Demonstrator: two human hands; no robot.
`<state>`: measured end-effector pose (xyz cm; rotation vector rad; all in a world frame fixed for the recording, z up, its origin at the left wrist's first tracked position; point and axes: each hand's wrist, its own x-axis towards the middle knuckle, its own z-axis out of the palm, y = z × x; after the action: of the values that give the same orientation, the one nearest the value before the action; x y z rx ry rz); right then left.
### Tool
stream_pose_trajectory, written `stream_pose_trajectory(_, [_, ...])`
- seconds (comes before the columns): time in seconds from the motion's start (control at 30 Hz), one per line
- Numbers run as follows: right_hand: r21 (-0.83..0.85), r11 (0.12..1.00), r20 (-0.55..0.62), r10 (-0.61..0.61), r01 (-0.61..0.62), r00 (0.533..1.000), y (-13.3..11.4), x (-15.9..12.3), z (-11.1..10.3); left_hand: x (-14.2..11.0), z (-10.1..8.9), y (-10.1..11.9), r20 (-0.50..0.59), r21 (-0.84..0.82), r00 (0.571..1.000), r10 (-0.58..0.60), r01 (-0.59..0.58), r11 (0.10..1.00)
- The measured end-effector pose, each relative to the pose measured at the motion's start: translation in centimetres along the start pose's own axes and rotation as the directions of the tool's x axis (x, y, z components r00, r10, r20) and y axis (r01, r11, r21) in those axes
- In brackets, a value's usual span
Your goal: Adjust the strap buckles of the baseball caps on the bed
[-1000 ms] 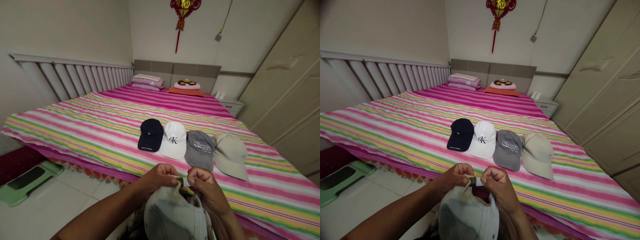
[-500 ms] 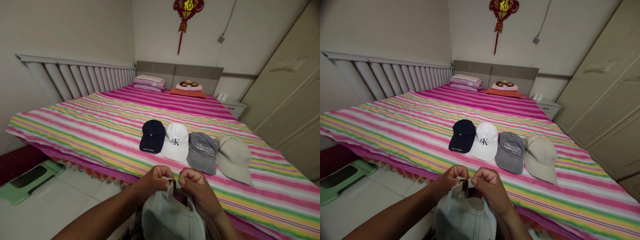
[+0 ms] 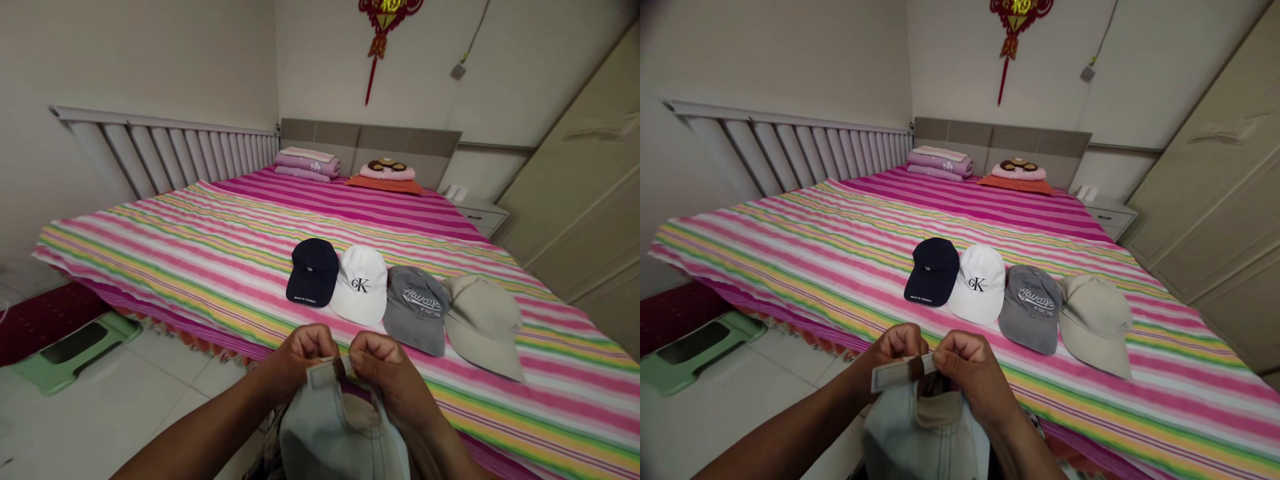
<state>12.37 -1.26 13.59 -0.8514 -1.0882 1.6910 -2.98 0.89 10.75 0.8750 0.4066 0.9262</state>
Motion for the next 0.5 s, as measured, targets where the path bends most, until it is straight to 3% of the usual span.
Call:
stream_pose_trajectory(0.07, [0.014, 1.0, -0.005, -0.001, 0.001, 1.0, 0.2, 0.5, 0.0, 0.0, -0.3, 0.0, -0.013, -0.047, 0.999, 0.039, -0.04, 0.998])
stream_pose_trajectory(0.2, [0.057, 0.998, 0.026, 0.008, -0.009, 1.0, 0.6, 1.1, 0.3, 0.3, -0.8, 0.2, -0.068, -0.004, 0.998, 0.001, -0.002, 1.0])
stream_pose_trajectory(0.4, [0.038, 0.999, 0.008, 0.008, -0.008, 1.0, 0.7, 1.4, 0.3, 0.6, -0.5, 0.6, -0.026, -0.008, 1.0, 0.013, -0.013, 1.0])
stream_pose_trajectory(0.5, [-0.007, 0.998, -0.11, -0.066, 0.065, 0.992, 0.4, 1.9, -0.7, 0.5, -0.6, 0.7, 0.037, -0.016, 0.994, 0.103, -0.103, 0.995])
